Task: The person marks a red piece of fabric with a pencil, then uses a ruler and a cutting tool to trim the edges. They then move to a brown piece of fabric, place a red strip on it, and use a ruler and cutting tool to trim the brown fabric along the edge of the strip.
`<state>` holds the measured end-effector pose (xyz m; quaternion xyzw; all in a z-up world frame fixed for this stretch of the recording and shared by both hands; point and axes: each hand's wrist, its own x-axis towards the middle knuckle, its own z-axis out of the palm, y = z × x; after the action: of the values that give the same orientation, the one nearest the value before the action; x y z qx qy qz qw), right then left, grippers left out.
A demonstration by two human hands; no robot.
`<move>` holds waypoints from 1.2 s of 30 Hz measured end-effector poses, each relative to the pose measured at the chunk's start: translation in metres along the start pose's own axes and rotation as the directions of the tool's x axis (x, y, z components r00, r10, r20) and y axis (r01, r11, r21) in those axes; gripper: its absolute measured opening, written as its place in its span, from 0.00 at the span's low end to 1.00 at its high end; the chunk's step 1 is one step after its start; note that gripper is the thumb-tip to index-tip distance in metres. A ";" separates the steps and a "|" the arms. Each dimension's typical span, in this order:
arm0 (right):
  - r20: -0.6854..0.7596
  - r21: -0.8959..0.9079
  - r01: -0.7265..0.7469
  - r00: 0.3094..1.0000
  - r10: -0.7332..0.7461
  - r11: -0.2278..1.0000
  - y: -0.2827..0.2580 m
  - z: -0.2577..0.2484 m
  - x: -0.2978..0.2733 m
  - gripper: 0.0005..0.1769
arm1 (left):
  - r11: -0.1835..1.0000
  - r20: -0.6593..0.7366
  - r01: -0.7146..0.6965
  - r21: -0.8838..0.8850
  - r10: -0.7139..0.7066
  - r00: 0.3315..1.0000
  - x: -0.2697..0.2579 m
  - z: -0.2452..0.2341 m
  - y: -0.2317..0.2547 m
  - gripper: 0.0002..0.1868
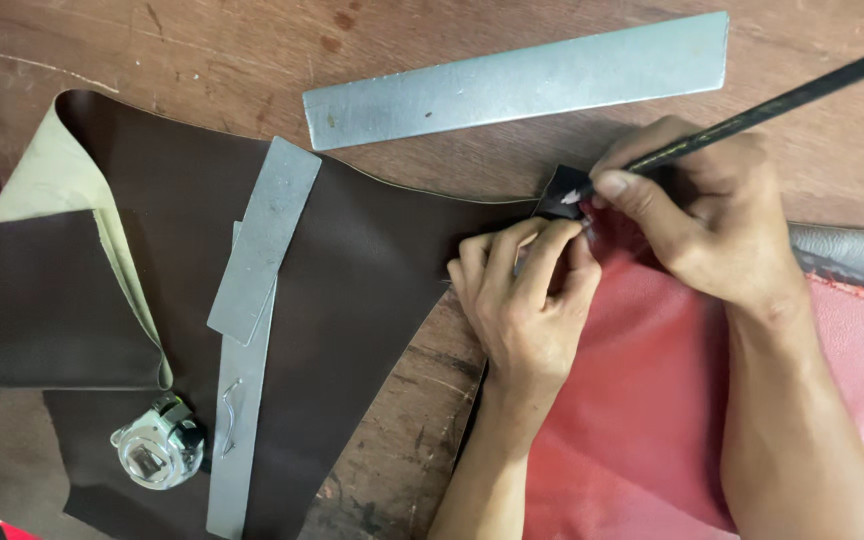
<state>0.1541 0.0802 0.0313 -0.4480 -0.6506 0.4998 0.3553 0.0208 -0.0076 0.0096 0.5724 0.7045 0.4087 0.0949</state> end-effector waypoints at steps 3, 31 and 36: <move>0.042 -0.079 -0.033 0.998 0.037 0.996 0.001 -0.001 0.001 0.02 | 1.000 0.070 0.011 -0.006 -0.010 0.997 0.000 -0.001 -0.001 0.10; 0.017 -0.263 0.211 0.977 -0.214 0.942 -0.001 0.010 0.007 0.00 | 0.997 0.043 0.058 0.044 -0.060 0.997 -0.003 -0.003 0.006 0.10; 0.101 -0.176 0.165 0.984 -0.149 0.970 0.002 0.001 0.006 0.02 | 0.998 0.028 0.051 0.039 -0.052 0.998 -0.003 0.000 0.005 0.11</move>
<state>0.1514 0.0856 0.0295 -0.4040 -0.7421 0.4268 0.3223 0.0255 -0.0101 0.0120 0.5616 0.7254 0.3842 0.1045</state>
